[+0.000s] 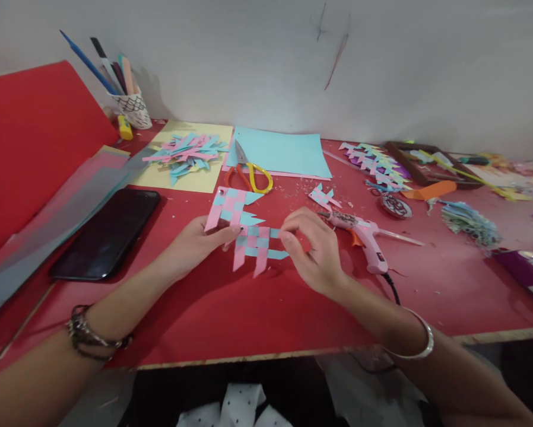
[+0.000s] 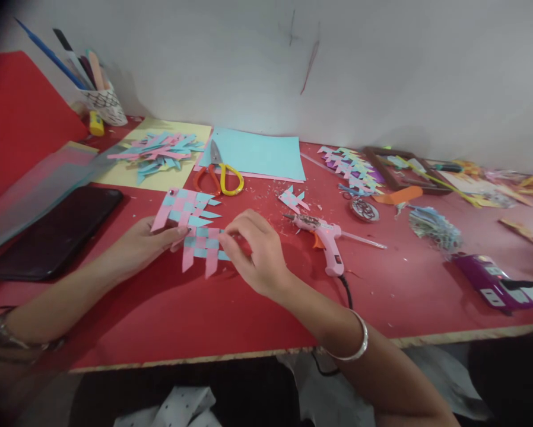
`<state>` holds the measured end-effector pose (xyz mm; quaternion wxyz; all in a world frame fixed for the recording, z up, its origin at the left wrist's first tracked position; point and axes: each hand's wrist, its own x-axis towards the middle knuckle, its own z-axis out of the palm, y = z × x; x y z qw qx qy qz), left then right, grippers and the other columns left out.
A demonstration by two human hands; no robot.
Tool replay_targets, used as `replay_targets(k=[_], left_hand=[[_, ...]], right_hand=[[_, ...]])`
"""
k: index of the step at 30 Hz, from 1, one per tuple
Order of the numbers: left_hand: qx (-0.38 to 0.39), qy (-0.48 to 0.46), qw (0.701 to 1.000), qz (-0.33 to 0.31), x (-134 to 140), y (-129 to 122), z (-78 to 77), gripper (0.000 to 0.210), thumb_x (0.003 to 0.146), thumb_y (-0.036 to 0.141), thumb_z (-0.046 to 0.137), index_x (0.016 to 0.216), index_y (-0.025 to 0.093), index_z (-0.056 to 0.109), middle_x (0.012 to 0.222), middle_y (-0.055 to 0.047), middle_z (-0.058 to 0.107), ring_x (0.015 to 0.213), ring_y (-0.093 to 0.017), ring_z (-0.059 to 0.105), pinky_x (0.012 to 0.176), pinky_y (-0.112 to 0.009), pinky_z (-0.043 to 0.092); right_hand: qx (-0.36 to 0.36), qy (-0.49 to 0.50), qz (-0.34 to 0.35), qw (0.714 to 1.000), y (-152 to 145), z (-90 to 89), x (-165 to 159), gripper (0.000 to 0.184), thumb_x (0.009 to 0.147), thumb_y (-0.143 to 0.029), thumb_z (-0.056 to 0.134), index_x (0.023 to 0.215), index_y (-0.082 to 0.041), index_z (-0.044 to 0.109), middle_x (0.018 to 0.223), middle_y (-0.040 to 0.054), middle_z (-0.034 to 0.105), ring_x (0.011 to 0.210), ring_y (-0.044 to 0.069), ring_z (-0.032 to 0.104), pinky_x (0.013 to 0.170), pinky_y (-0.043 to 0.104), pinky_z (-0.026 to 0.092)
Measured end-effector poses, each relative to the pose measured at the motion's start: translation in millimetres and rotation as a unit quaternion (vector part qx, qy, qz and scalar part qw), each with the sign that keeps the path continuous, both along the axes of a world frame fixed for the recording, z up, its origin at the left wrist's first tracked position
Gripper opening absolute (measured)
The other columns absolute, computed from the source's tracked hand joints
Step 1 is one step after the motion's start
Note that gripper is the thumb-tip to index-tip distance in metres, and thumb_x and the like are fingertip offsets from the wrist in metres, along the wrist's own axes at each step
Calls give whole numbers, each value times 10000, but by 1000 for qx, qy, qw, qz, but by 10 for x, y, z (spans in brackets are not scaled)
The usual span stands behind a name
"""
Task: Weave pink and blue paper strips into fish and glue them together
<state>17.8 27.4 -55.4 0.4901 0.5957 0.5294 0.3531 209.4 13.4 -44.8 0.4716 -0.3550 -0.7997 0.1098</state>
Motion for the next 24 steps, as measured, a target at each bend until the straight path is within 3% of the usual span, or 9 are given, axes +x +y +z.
replay_targets(k=[5, 11, 17, 24], left_hand=[[8, 25, 999, -37, 17, -30, 66, 338, 644, 454, 578, 473, 180, 480, 462, 46, 465, 475, -94, 427, 497, -218, 365], [15, 45, 995, -86, 31, -38, 81, 270, 636, 424, 581, 551, 169, 566, 495, 45, 508, 487, -93, 453, 502, -209, 394], [34, 93, 982, -158, 13, -47, 40, 301, 662, 461, 570, 645, 168, 637, 604, 11, 600, 580, -127, 527, 526, -217, 434], [37, 75, 986, -147, 26, -68, 60, 246, 674, 415, 578, 672, 176, 636, 648, 13, 637, 606, -126, 557, 549, -208, 450]], right_hand=[[-44, -33, -17, 998, -5, 21, -23, 27, 799, -193, 473, 791, -200, 498, 776, 22, 531, 766, 147, 491, 711, 306, 398], [-66, -73, -35, 995, 3, -23, -20, 135, 795, -280, 513, 886, -189, 554, 911, 66, 543, 909, 187, 500, 817, 359, 376], [-149, -107, 105, 978, 8, -10, -32, 172, 828, -234, 490, 694, -161, 570, 654, 2, 577, 617, 94, 505, 601, 213, 386], [-231, -77, 108, 964, 6, 6, -47, 168, 803, -208, 513, 646, -158, 544, 611, -27, 544, 559, 64, 465, 549, 177, 357]])
